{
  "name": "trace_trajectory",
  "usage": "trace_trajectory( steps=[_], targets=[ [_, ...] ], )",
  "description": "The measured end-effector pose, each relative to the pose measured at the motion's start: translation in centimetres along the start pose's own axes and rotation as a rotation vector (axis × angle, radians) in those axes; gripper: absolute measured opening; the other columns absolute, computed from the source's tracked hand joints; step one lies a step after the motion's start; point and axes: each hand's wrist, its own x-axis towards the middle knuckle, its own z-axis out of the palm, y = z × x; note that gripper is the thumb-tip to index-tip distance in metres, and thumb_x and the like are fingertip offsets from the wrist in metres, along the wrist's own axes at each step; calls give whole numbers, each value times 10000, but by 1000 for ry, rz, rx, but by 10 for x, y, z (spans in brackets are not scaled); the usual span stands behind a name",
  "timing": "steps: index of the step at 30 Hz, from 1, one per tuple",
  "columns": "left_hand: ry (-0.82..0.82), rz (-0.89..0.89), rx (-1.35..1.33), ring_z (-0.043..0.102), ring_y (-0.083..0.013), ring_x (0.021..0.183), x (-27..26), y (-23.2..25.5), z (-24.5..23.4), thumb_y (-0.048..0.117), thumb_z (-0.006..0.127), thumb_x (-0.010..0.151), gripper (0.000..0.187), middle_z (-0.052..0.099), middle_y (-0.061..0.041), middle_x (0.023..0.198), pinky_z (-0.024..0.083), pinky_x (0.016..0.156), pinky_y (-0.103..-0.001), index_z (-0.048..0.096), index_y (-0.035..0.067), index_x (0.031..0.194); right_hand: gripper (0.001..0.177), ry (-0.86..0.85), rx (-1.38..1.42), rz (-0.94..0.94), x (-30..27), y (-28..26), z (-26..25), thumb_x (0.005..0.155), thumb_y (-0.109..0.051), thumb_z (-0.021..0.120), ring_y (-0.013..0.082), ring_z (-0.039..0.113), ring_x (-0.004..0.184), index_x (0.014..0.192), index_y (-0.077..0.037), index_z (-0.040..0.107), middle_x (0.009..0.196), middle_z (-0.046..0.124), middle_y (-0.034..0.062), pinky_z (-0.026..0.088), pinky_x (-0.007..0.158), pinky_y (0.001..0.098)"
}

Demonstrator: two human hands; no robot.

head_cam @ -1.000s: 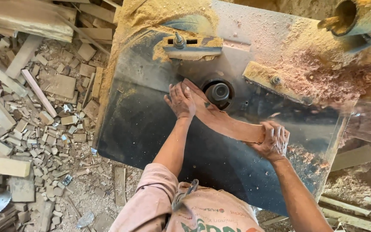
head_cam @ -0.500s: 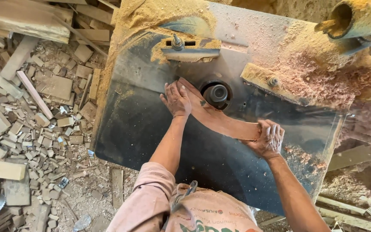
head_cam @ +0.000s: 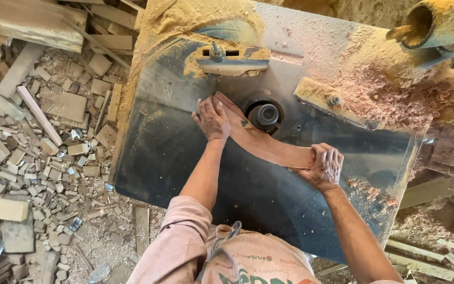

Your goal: The person uses a router table to shape a curved piece of wood. They guide the wood against the spinning router bit, repeatedly flipping and repositioning it to smooth both edges and surfaces.

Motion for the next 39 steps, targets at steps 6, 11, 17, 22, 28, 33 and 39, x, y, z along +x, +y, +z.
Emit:
trace_trajectory(
  steps=[6,11,17,22,28,33,39],
  targets=[
    [41,14,7,335,-249,1497,4,-3,2,458,365,1089,377,460,-46,1402,169,1245,-540,435,222,1375,1002,-4,11,17,3,-5,0,524,-760,828,275,557,1150,1271,-183,490,1227,519,52,418,983,472],
    [50,24,24,347,-247,1490,7,-6,2,450,372,1089,371,474,-55,1407,182,1238,-534,448,221,1371,986,-8,21,15,5,-7,0,535,-751,833,285,559,1142,1265,-181,495,1219,519,56,426,976,469],
    [50,35,29,357,-240,1485,11,-9,4,455,384,1083,367,470,-53,1410,191,1235,-527,443,233,1370,993,9,1,13,7,-11,2,520,-766,827,279,567,1129,1258,-190,497,1201,523,44,431,967,466],
    [53,41,27,355,-228,1488,16,-12,4,474,368,1082,384,459,-42,1424,195,1241,-512,440,230,1369,970,15,21,12,11,-17,0,561,-776,811,284,564,1129,1251,-175,491,1203,519,56,428,976,471],
    [65,45,4,373,-225,1472,22,-18,7,483,377,1078,374,471,-35,1404,190,1238,-508,443,254,1366,962,11,31,14,13,-23,2,601,-831,761,273,566,1118,1244,-171,484,1202,503,51,424,984,466],
    [7,23,43,361,-217,1486,29,-20,5,497,359,1083,391,442,-26,1436,205,1244,-506,419,264,1392,985,-5,27,40,14,-30,4,588,-850,762,267,562,1123,1243,-173,474,1199,491,47,423,992,471],
    [-3,35,59,383,-254,1478,13,-13,-19,456,361,1097,390,461,-42,1432,217,1230,-535,450,214,1389,1001,-38,-4,90,-15,-43,2,570,-825,779,310,552,1177,1321,-225,501,1249,487,40,434,1010,535]
  ],
)
